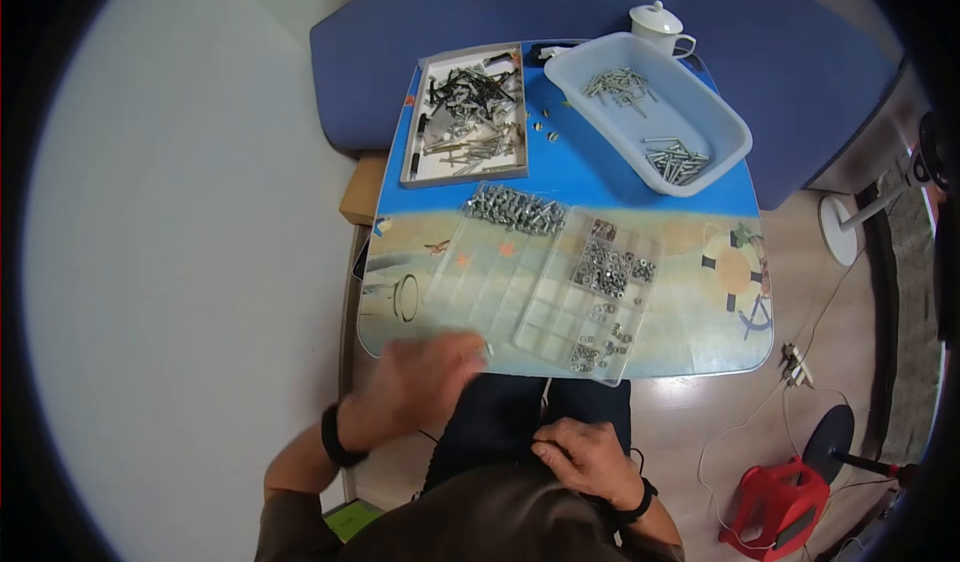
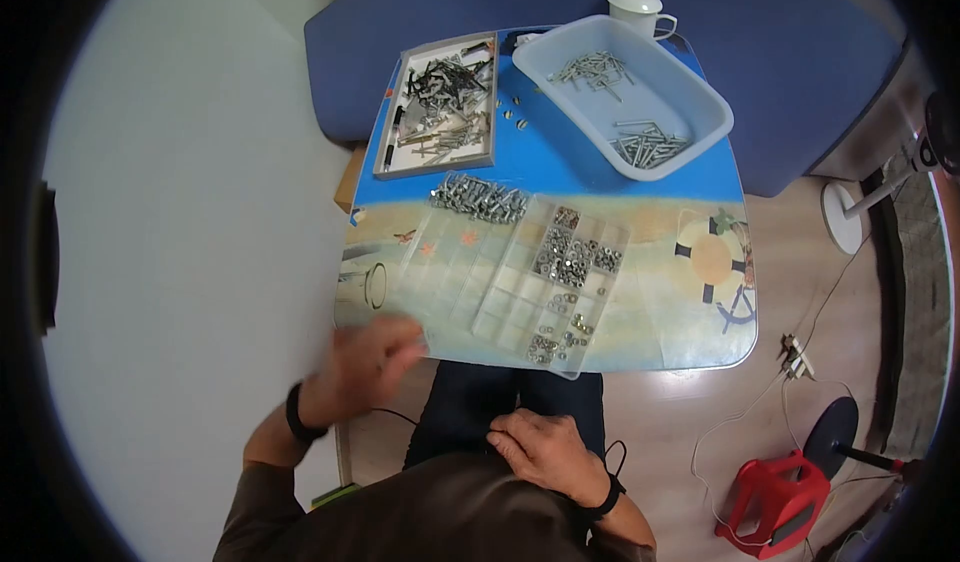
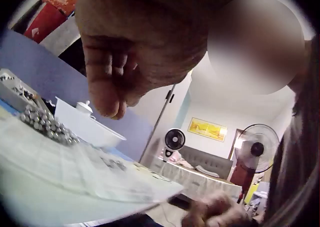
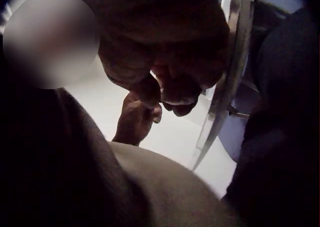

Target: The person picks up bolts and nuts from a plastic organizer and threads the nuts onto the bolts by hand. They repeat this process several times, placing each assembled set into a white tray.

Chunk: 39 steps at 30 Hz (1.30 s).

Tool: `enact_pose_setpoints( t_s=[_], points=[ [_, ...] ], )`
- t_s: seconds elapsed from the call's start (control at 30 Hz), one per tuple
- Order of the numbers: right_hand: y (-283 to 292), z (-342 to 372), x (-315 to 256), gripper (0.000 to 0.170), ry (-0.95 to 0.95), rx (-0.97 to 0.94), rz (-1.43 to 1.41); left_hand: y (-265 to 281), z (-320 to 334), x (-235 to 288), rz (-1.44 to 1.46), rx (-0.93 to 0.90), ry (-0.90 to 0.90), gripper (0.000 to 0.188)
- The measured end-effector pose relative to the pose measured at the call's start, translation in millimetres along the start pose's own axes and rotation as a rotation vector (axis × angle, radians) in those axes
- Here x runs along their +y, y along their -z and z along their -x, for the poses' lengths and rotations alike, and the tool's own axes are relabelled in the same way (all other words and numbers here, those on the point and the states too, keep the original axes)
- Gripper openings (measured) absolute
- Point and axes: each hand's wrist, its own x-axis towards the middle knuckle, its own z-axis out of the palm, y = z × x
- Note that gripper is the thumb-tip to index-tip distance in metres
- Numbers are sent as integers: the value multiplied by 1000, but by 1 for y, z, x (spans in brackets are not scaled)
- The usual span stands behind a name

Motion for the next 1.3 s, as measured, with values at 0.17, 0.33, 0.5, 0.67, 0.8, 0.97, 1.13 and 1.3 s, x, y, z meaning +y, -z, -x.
enact_pose_setpoints(
  t_s=[0.17,0.33,0.5,0.67,0.8,0.97,1.13,1.3],
  points=[
    [0,20,27,8,-41,-261,498,12,-73,-53,97,94,175,15],
    [4,17,39,7,-20,-147,344,-9,-115,-75,159,122,215,11],
    [11,12,50,6,-55,-33,170,-40,-139,-88,180,197,203,11],
    [15,11,51,6,-69,-1,84,-50,-153,-89,-27,292,17,12],
    [15,12,55,7,-66,6,80,-53,-153,-94,-103,279,-39,14],
    [18,10,54,7,-49,4,66,-57,-148,-95,-132,238,-15,16],
    [19,11,54,6,-69,-14,72,-63,-145,-101,-94,216,16,14],
    [17,10,55,6,-69,-1,67,-64,-143,-101,-23,215,61,12]
  ],
)
